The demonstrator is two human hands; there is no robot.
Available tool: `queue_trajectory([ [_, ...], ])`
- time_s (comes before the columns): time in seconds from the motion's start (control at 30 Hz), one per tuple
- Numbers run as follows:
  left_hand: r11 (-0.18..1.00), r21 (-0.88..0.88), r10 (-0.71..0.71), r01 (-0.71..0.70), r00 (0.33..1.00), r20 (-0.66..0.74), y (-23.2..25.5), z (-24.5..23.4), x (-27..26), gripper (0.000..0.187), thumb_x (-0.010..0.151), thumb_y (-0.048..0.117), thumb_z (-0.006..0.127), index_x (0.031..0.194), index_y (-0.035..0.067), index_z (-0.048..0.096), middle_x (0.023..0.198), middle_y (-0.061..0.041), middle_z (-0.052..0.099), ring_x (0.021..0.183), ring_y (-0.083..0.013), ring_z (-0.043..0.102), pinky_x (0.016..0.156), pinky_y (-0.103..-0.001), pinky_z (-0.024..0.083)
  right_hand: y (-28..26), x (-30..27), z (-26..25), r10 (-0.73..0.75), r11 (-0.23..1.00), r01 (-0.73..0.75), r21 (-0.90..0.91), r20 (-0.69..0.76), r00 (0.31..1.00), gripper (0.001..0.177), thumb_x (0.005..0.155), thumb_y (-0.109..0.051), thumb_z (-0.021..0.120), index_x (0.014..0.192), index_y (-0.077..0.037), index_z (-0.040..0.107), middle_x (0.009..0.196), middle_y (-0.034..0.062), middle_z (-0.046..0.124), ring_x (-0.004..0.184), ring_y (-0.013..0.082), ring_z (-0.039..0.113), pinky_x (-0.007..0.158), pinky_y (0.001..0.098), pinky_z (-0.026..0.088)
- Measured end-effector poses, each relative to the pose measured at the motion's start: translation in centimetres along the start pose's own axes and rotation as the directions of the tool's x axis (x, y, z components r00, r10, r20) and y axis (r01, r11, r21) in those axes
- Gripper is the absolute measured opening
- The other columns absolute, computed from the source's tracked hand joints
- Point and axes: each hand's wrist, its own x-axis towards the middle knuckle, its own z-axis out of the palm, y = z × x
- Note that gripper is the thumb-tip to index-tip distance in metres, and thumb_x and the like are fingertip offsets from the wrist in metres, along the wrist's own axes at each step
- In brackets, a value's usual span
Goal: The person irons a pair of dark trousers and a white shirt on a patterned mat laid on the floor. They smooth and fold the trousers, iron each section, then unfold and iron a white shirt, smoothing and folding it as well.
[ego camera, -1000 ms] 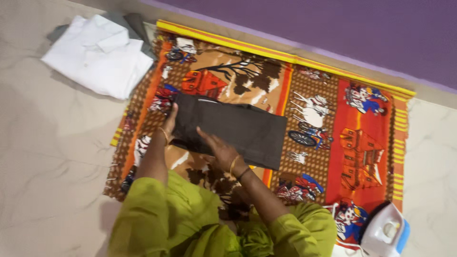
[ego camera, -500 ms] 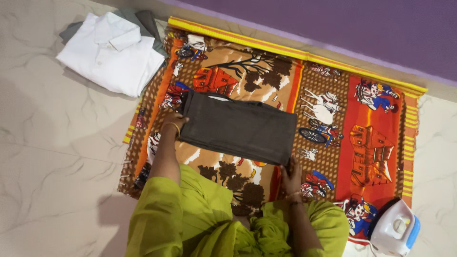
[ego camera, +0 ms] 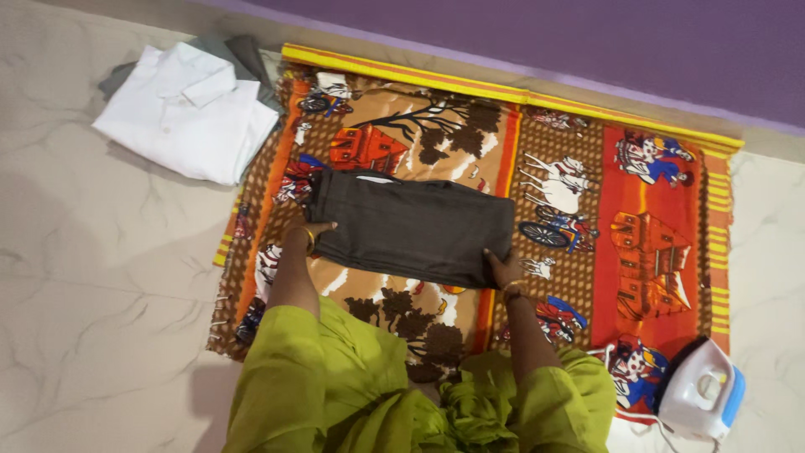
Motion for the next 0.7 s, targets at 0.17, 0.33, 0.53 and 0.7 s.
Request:
queue_trajectory([
  [0.17, 0.914, 0.058, 0.406, -0.402, 0.906, -0.121, 2.8, -0.4, -3.5, 0.09, 0.074, 0.042, 0.089, 0.144, -0.002, 0.052, 0.136, -0.019, 0.064, 0.122, -0.0327, 0.064, 0.104, -0.044, 0.051, -1.7, 1.8, 1.1, 0.006, 0.818, -0.126, 0.561, 0.21, 0.978, 0.058, 0.088, -0.018, 0.077, 0.138, 0.004, 0.056, 0.126, 0.0189, 0.07, 0.106, 0.0274, 0.07, 0.086, 0.0383, 0.06],
  [0.33, 0.711, -0.291, 0.659, -0.64, 0.751, -0.043, 7.4, 1.8, -10.3, 0.075, 0.075, 0.036, 0.081, 0.137, 0.0, 0.058, 0.129, -0.016, 0.07, 0.115, -0.0308, 0.069, 0.099, -0.043, 0.057, -5.2, 3.3, -4.9, -0.127, 0.791, -0.011, 0.612, 0.182, 0.975, 0.052, 0.095, -0.012, 0.072, 0.141, 0.001, 0.053, 0.134, 0.013, 0.067, 0.116, 0.0218, 0.066, 0.097, 0.0346, 0.057],
  [0.53, 0.867, -0.229, 0.455, -0.442, 0.89, 0.005, 7.0, 10.0, -14.3, 0.088, 0.082, 0.047, 0.087, 0.148, 0.005, 0.047, 0.143, -0.016, 0.056, 0.133, -0.0333, 0.049, 0.108, -0.051, 0.036, -3.4, 2.7, -21.3, -0.163, 0.868, 0.083, 0.49, 0.123, 0.979, 0.06, 0.095, -0.017, 0.071, 0.148, -0.004, 0.048, 0.138, 0.0117, 0.063, 0.123, 0.0216, 0.062, 0.1, 0.0349, 0.055],
  [0.7, 0.897, 0.309, 0.302, -0.314, 0.949, 0.088, 3.4, 14.8, -9.5, 0.091, 0.079, 0.052, 0.083, 0.147, 0.003, 0.048, 0.14, -0.022, 0.061, 0.129, -0.0348, 0.06, 0.108, -0.045, 0.048, 4.8, -1.4, -32.7, -0.095, 0.784, -0.028, -0.62, -0.164, 0.982, 0.092, 0.088, -0.051, 0.082, 0.158, -0.006, 0.042, 0.143, 0.0262, 0.059, 0.132, 0.0436, 0.059, 0.107, 0.0516, 0.052],
])
